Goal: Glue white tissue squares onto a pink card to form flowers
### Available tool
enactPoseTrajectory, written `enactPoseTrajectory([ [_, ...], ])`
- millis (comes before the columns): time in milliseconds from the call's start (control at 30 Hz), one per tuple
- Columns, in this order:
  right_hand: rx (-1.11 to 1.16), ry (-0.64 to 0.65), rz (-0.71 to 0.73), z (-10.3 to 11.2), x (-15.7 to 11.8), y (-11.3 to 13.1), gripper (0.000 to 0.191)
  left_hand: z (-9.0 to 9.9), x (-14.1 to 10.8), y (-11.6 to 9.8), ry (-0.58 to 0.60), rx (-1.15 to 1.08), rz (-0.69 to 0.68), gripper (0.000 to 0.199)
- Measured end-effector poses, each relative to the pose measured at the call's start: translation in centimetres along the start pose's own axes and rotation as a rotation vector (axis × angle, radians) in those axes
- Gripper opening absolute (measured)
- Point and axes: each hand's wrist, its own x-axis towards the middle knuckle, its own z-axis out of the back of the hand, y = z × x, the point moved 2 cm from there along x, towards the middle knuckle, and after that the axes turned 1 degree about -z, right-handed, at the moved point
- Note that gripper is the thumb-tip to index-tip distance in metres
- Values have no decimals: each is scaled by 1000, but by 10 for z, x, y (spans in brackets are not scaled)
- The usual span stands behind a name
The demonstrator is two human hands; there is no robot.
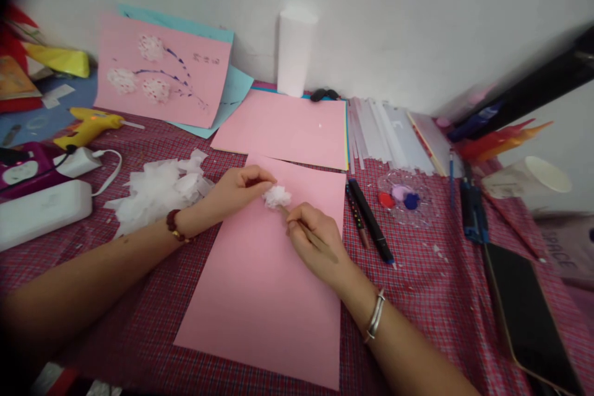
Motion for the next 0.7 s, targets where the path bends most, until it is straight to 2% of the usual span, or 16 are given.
enactPoseTrajectory([
  [100,-89,-23,32,0,-1,0,12,6,2,3,-68,-97,75,17],
  [300,-153,-11,78,-2,-2,1,12,6,2,6,-77,-139,105,12],
  [400,-146,-11,66,-2,-2,1,11,10,2,3,-88,-249,119,11],
  [467,-87,-6,52,-1,-1,1,12,22,2,-4,-129,-358,106,13],
  [567,129,-15,28,4,-2,-4,13,56,-2,-25,-214,-424,21,14],
  [633,294,-38,19,7,-3,-10,10,80,-9,-38,-204,-364,-17,10],
  [700,408,-54,13,9,-2,-17,4,99,-20,-44,-129,-217,-9,7],
])
